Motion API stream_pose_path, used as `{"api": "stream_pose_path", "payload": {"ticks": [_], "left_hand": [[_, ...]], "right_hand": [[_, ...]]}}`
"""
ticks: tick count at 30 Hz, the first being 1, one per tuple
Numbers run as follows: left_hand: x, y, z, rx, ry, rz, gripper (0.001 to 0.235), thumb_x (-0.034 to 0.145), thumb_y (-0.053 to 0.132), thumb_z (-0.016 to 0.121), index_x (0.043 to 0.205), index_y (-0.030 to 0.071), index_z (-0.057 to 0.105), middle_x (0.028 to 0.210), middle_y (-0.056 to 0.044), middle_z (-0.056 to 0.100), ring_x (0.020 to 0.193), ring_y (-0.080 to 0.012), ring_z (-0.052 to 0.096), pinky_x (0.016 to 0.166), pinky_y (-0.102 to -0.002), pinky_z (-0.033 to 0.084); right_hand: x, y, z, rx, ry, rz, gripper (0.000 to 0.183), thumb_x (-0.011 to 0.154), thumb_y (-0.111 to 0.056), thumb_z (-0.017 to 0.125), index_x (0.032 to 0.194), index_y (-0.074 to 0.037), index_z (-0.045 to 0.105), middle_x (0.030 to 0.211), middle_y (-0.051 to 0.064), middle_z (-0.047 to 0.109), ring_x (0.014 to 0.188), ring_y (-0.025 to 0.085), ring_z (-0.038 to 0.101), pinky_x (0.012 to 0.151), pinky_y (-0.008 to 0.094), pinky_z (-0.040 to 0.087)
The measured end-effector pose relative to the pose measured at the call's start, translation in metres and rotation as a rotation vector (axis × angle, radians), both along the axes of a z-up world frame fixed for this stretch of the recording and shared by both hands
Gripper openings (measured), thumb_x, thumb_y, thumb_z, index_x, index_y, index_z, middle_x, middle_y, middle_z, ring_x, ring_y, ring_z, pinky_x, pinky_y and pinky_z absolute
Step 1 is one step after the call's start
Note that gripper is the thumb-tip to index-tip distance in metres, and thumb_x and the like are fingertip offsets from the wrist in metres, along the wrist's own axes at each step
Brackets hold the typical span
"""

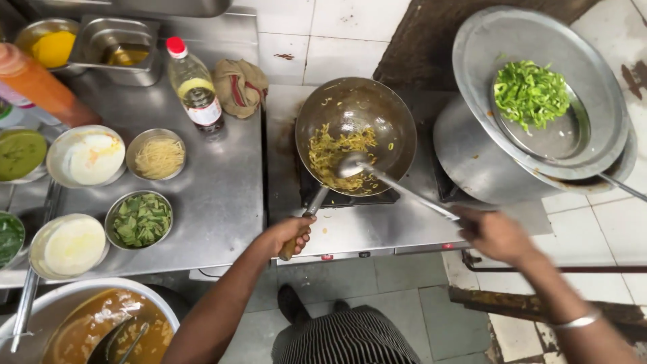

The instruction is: The person stir-fries ingredients in a wok on a gas burner, stirring a yellow mixture with a metal ladle while holding the wok handle. They then add chopped green cabbage from a large pot into the wok and toss and stir the cabbage with the ladle to cook it.

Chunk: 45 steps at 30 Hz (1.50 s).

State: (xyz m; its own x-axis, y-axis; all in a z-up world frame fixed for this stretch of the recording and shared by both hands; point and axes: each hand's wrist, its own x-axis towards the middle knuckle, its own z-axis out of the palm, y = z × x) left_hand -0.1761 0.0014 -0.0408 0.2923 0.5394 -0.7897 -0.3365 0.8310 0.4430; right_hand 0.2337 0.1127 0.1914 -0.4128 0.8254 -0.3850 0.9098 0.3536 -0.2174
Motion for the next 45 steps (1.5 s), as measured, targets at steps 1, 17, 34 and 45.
{"api": "stream_pose_path", "payload": {"ticks": [1,17,34,45], "left_hand": [[0.001,0.002,-0.001,0.007,0.004,0.004,0.039,0.097,0.044,0.067,0.086,0.011,0.049,0.067,0.004,0.05,0.047,-0.0046,0.043,0.04,-0.022,0.037],[0.14,-0.012,-0.016,0.103,0.027,0.39,0.036,0.097,0.041,0.064,0.086,0.01,0.05,0.067,-0.001,0.049,0.05,-0.0124,0.045,0.045,-0.031,0.041],[0.153,-0.011,0.006,0.065,-0.249,0.466,0.026,0.098,0.031,0.064,0.09,0.012,0.049,0.069,0.003,0.048,0.049,-0.0069,0.043,0.043,-0.024,0.039],[0.16,-0.013,0.018,0.059,-0.209,0.463,0.025,0.098,0.031,0.062,0.089,0.012,0.049,0.068,0.003,0.047,0.049,-0.0065,0.041,0.043,-0.024,0.037]], "right_hand": [[-0.006,-0.007,0.039,0.127,-0.207,0.028,0.059,0.087,-0.028,0.071,0.144,-0.03,0.056,0.095,0.012,0.078,0.088,0.03,0.073,0.082,0.044,0.057],[-0.042,-0.052,-0.136,0.078,0.188,-0.232,0.058,0.087,-0.016,0.063,0.143,-0.009,0.05,0.096,0.029,0.07,0.09,0.046,0.069,0.079,0.055,0.056],[-0.005,-0.022,-0.097,-0.505,0.492,-0.53,0.053,0.09,-0.013,0.068,0.142,-0.02,0.059,0.07,0.015,0.062,0.049,0.021,0.053,0.045,0.04,0.044],[0.065,0.047,-0.034,-0.213,0.122,0.066,0.039,0.088,-0.024,0.068,0.124,-0.009,0.065,0.083,0.012,0.076,0.073,0.024,0.07,0.071,0.045,0.056]]}}
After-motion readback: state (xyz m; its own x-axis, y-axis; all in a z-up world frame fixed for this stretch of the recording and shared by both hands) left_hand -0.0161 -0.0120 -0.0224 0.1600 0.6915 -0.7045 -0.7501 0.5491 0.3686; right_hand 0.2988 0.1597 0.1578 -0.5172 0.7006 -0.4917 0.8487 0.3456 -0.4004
